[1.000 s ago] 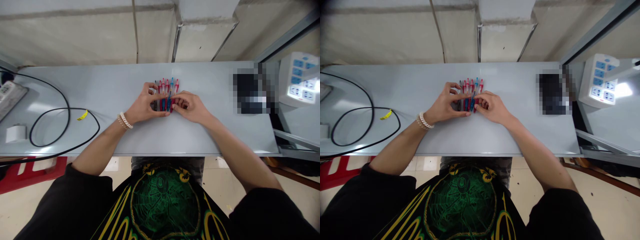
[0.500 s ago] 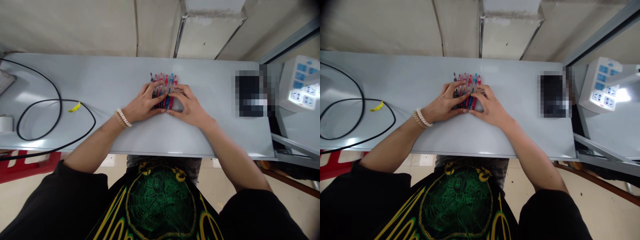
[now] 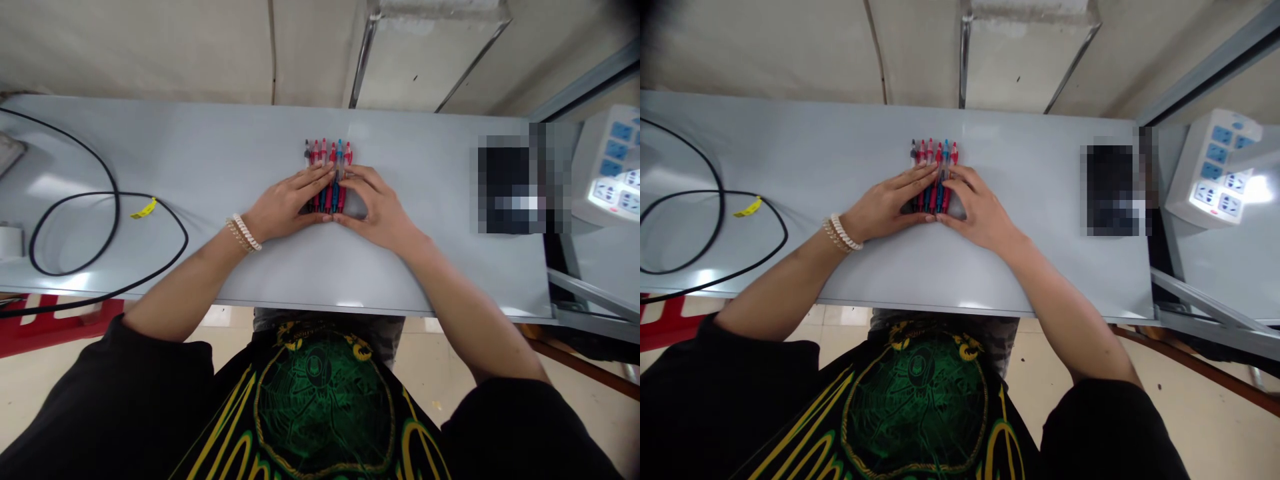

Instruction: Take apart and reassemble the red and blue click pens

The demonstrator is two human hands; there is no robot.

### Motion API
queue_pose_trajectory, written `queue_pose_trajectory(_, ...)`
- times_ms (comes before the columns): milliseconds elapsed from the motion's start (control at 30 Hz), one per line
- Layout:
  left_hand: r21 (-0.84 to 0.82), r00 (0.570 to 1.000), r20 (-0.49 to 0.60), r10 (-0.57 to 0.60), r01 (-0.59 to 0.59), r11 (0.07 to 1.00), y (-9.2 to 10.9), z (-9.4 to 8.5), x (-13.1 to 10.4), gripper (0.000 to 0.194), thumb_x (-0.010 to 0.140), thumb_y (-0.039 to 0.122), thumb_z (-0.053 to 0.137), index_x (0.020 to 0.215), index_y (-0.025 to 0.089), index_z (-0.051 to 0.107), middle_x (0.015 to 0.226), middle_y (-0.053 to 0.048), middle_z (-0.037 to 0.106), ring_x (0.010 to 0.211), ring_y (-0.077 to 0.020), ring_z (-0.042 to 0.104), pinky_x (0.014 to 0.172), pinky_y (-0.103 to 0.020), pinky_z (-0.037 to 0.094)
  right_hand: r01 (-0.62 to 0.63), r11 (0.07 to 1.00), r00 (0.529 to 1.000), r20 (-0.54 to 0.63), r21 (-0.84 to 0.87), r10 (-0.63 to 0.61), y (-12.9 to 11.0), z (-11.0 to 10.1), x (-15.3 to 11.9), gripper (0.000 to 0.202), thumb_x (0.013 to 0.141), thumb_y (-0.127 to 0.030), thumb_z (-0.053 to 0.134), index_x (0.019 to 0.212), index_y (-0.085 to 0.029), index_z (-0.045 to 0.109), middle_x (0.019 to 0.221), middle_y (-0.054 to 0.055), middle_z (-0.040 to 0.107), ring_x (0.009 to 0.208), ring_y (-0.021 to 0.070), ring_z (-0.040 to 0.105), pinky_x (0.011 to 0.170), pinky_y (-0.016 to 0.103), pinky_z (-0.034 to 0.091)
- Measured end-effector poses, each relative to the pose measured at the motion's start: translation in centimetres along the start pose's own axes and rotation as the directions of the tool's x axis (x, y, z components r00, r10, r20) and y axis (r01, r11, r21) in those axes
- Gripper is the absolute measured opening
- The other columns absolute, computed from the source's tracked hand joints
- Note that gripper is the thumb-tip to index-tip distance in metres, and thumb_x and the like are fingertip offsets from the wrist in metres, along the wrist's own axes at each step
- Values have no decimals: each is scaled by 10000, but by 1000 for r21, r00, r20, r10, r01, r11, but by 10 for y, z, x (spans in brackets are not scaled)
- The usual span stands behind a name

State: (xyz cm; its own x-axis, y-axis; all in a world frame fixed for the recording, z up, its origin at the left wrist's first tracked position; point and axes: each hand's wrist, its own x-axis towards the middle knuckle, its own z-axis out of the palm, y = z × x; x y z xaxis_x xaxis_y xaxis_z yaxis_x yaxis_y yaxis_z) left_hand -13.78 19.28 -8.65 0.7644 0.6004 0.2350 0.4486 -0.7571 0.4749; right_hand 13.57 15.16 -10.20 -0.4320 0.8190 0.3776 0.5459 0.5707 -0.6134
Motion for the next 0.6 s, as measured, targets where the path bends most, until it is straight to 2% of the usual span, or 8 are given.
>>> queue_pose_trajectory(100,-19,998,-52,-19,18,1000,0,1,0,821,1051,760,555,1695,252,510,1768,-137,476,1642,-348,468,1358,-543,420,-12,1000,1000,-5,-2,12,2,2,0,649,977,-698,713,1476,-288,642,1646,150,572,1552,407,541,1307,677,457)
queue_pose_trajectory(267,-34,993,-109,-32,29,999,1,3,1,722,1019,770,605,1558,296,674,1691,-96,584,1592,-348,538,1303,-551,513,-25,1000,1000,7,2,25,1,2,1,612,985,-655,730,1476,-301,642,1666,129,570,1563,403,536,1316,685,445)
queue_pose_trajectory(467,-27,986,-162,-36,32,999,2,6,4,750,993,796,625,1482,236,727,1629,-119,638,1539,-367,597,1279,-601,538,-35,999,999,4,0,35,0,1,1,573,1010,-591,726,1482,-275,649,1667,138,579,1564,387,546,1313,661,458)
queue_pose_trajectory(600,-7,988,-145,-49,48,999,4,4,5,804,995,818,587,1512,214,706,1632,-136,632,1541,-376,593,1263,-595,555,-30,1000,1000,8,5,30,1,1,1,591,1005,-622,713,1476,-272,645,1667,154,577,1563,398,543,1308,668,453)
